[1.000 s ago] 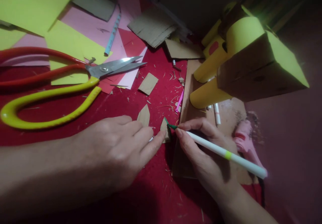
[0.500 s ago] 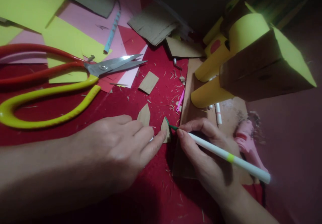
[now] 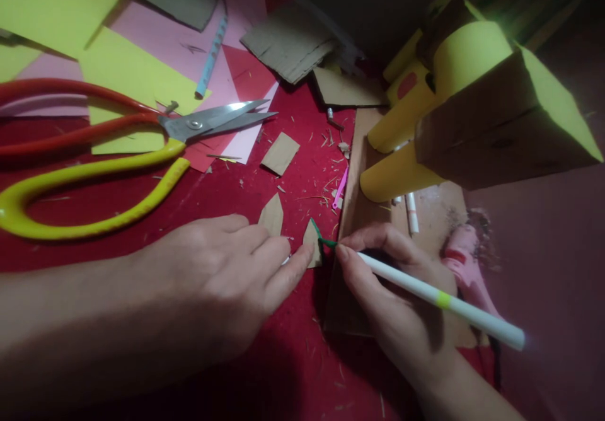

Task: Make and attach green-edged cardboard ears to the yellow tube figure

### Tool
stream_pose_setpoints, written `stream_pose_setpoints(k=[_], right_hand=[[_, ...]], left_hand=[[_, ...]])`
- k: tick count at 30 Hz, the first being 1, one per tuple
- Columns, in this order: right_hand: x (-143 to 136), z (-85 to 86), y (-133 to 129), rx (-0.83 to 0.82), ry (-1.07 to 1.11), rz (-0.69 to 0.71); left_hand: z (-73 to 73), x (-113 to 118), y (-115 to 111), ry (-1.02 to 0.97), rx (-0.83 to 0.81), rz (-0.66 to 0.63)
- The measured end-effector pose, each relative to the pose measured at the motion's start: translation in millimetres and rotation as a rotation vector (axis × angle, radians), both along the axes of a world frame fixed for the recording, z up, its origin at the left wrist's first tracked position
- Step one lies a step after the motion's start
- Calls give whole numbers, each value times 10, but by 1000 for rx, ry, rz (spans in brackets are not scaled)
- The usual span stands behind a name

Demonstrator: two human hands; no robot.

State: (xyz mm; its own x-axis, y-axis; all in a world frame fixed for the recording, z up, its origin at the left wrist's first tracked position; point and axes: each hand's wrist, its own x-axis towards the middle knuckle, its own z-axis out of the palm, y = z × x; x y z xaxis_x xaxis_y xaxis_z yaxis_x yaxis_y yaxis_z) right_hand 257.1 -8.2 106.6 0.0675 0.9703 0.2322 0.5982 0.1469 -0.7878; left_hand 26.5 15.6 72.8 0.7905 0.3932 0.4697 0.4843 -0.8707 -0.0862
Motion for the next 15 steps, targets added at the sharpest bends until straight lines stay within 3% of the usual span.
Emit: stream_pose_setpoints(k=[6,15], right_hand=[[6,-12,-21,-31,49,31],[26,-10,-49,-43,-4,37]], left_hand=[[64,-23,23,38,-34,-15],[-56,40,-22,-4,-3,49]])
